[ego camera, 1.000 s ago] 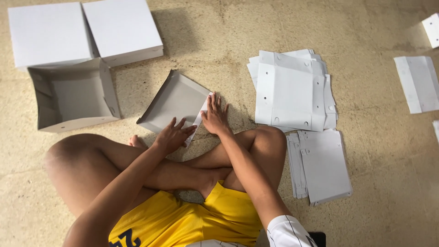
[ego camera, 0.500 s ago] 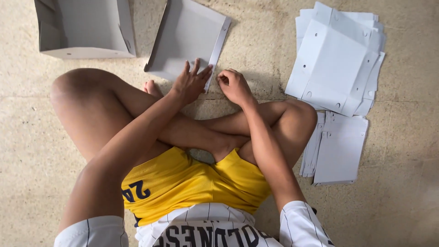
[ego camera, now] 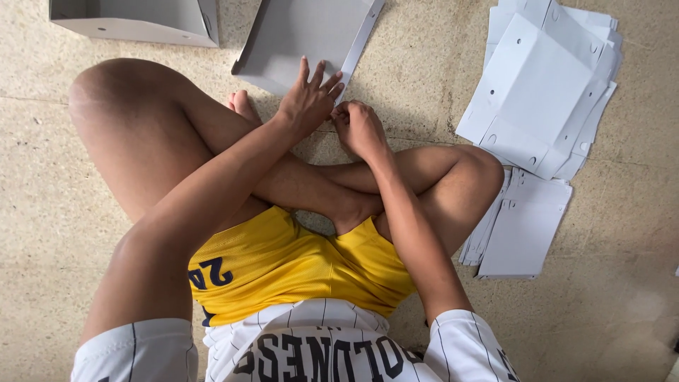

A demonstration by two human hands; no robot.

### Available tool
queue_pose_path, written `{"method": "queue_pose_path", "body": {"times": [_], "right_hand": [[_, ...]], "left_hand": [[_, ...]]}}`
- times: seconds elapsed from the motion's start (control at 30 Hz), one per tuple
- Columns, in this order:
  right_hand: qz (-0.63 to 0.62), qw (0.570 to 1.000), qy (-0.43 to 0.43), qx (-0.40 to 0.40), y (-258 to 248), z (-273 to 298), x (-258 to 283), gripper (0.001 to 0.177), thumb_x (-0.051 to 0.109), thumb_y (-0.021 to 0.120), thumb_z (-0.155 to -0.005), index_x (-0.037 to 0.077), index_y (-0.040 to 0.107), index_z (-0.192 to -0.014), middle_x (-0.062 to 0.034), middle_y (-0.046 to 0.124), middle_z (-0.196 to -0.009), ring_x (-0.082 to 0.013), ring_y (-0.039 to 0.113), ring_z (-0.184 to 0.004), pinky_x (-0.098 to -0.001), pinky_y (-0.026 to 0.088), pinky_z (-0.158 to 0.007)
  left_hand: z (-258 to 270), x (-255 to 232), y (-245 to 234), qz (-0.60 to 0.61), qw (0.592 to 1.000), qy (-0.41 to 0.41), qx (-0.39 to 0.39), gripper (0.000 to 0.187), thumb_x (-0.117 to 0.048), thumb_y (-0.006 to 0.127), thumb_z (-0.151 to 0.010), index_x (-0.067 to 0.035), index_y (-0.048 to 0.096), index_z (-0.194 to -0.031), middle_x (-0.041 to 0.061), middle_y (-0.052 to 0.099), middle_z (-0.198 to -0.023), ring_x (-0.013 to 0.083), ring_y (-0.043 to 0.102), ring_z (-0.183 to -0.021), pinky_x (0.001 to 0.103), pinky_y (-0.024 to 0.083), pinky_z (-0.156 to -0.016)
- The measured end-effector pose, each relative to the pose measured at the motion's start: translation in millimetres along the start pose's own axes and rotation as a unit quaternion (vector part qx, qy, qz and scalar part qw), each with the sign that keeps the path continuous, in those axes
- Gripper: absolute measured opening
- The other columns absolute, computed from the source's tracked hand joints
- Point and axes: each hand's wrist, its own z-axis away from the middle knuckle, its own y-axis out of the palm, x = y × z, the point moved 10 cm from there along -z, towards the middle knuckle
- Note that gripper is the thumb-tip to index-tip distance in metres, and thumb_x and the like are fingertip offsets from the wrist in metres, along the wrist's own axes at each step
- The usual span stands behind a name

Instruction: Folding and assembling cardboard boxes from flat sheets by bending flaps and tucking them into slots.

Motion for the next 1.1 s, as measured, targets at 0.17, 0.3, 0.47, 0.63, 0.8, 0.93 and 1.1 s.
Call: {"method": "queue_pose_path", "body": {"times": [0.17,0.3,0.47,0.63,0.8,0.93,1.1], "right_hand": [[0.049,0.997,-0.006,-0.062,10.5,-9.6,-29.6,0.009,0.008,0.065,-0.094,0.004,0.070,-0.088,-0.0091,0.073,-0.077,-0.0212,0.067,-0.058,-0.0335,0.051,-0.048],[0.063,0.993,0.006,-0.096,5.4,-21.7,-38.7,0.012,0.003,0.060,-0.098,0.003,0.071,-0.092,-0.0085,0.073,-0.082,-0.0188,0.069,-0.065,-0.0293,0.055,-0.053],[0.040,0.993,0.059,-0.092,-20.3,-38.5,-35.2,0.010,0.004,0.065,-0.093,0.007,0.074,-0.090,-0.0069,0.077,-0.084,-0.0191,0.071,-0.068,-0.0301,0.056,-0.054],[0.071,0.987,0.096,-0.103,-36.9,-68.9,-58.1,0.010,0.001,0.074,-0.086,0.011,0.073,-0.087,-0.0043,0.078,-0.086,-0.0151,0.072,-0.072,-0.0267,0.057,-0.055],[0.066,0.973,0.179,-0.130,-57.9,-101.9,-91.5,0.020,-0.003,0.061,-0.088,0.013,0.072,-0.085,-0.0018,0.078,-0.086,-0.0086,0.070,-0.068,-0.0228,0.055,-0.053],[0.055,0.965,0.212,-0.142,-76.0,-125.9,-100.2,0.026,-0.008,0.060,-0.084,0.015,0.073,-0.085,0.0000,0.077,-0.084,-0.0062,0.068,-0.067,-0.0209,0.055,-0.055],[0.054,0.968,0.159,-0.184,-97.7,-149.9,-98.1,0.027,-0.008,0.061,-0.077,0.014,0.076,-0.073,0.0007,0.080,-0.076,-0.0087,0.072,-0.064,-0.0276,0.060,-0.053]], "left_hand": [[-1.7,-4.3,-4.3,0.016,1.000,0.011,0.012,0.050,-0.036,0.042,-0.102,-0.020,0.046,-0.150,0.007,0.036,-0.163,0.0459,0.035,-0.146,0.078,0.014,-0.113],[0.3,-4.8,-10.8,0.059,0.997,0.009,0.042,0.056,-0.038,0.046,-0.101,-0.027,0.036,-0.155,0.011,0.036,-0.161,0.0499,0.032,-0.145,0.076,0.019,-0.112],[4.1,-7.9,-26.0,0.031,0.997,-0.005,0.069,0.039,-0.039,0.048,-0.100,-0.023,0.059,-0.135,0.008,0.040,-0.161,0.0471,0.037,-0.145,0.074,0.018,-0.113],[1.8,-10.0,-28.0,0.027,0.995,0.000,0.093,0.033,-0.038,0.050,-0.101,-0.021,0.075,-0.114,0.010,0.038,-0.163,0.0484,0.038,-0.145,0.076,0.013,-0.111],[2.9,-15.4,-31.7,-0.022,0.993,0.015,0.115,0.036,-0.025,0.051,-0.100,-0.015,0.068,-0.130,0.012,0.042,-0.159,0.0527,0.042,-0.140,0.075,0.021,-0.111],[2.6,-14.6,-34.8,-0.014,0.994,0.009,0.109,0.037,-0.027,0.049,-0.101,-0.014,0.067,-0.131,0.014,0.043,-0.158,0.0523,0.043,-0.139,0.073,0.023,-0.111],[1.4,-17.9,-34.3,-0.015,0.995,0.011,0.094,0.039,-0.025,0.051,-0.099,-0.012,0.065,-0.133,0.016,0.046,-0.154,0.0554,0.044,-0.137,0.072,0.027,-0.110]]}}
